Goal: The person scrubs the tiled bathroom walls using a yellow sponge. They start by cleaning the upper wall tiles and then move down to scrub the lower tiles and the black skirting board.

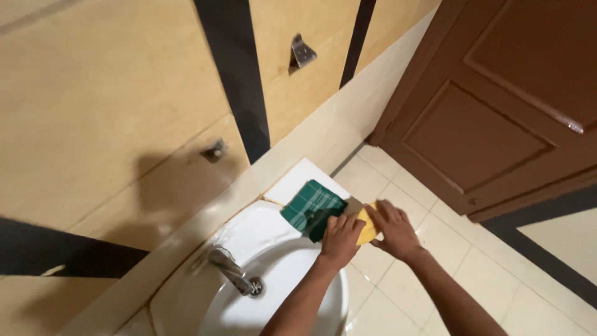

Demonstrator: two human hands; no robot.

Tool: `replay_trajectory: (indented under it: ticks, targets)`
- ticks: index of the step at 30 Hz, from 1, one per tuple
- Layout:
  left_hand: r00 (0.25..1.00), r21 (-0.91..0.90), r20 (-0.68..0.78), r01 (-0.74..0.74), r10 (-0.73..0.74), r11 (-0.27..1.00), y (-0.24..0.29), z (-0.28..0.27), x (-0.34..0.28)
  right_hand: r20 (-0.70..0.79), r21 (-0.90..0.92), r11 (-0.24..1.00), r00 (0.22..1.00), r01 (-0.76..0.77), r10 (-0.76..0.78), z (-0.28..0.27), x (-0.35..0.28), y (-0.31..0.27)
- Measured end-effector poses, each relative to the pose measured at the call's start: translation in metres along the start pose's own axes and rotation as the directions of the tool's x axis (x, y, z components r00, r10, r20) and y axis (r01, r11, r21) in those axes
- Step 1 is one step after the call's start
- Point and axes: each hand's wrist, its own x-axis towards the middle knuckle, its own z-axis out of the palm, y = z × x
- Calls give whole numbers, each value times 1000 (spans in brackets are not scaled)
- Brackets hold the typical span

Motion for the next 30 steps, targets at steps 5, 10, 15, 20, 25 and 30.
replay_trajectory:
  ticks: [5,10,15,20,25,30]
  targets:
    - [995,6,-38,-88,89,996,-9,-73,28,-209,6,993,971,117,-114,-43,13,8]
    - [979,88,-179,-86,101,992,-31,-121,50,-334,-52,987,928,154,-163,-71,44,-10]
    - [959,175,-282,39,12,984,-57,-219,66,-541,-29,969,811,247,-223,-137,85,-65]
    - [878,415,-468,121,98,902,-69,-363,51,-676,-98,845,588,526,-444,-246,98,-149]
    - [795,569,-567,191,214,800,-69,-482,35,-798,-292,735,267,613,-540,-341,110,-217]
    - [692,727,-619,326,372,604,-36,-602,59,-904,-350,669,-48,655,-426,-454,103,-268]
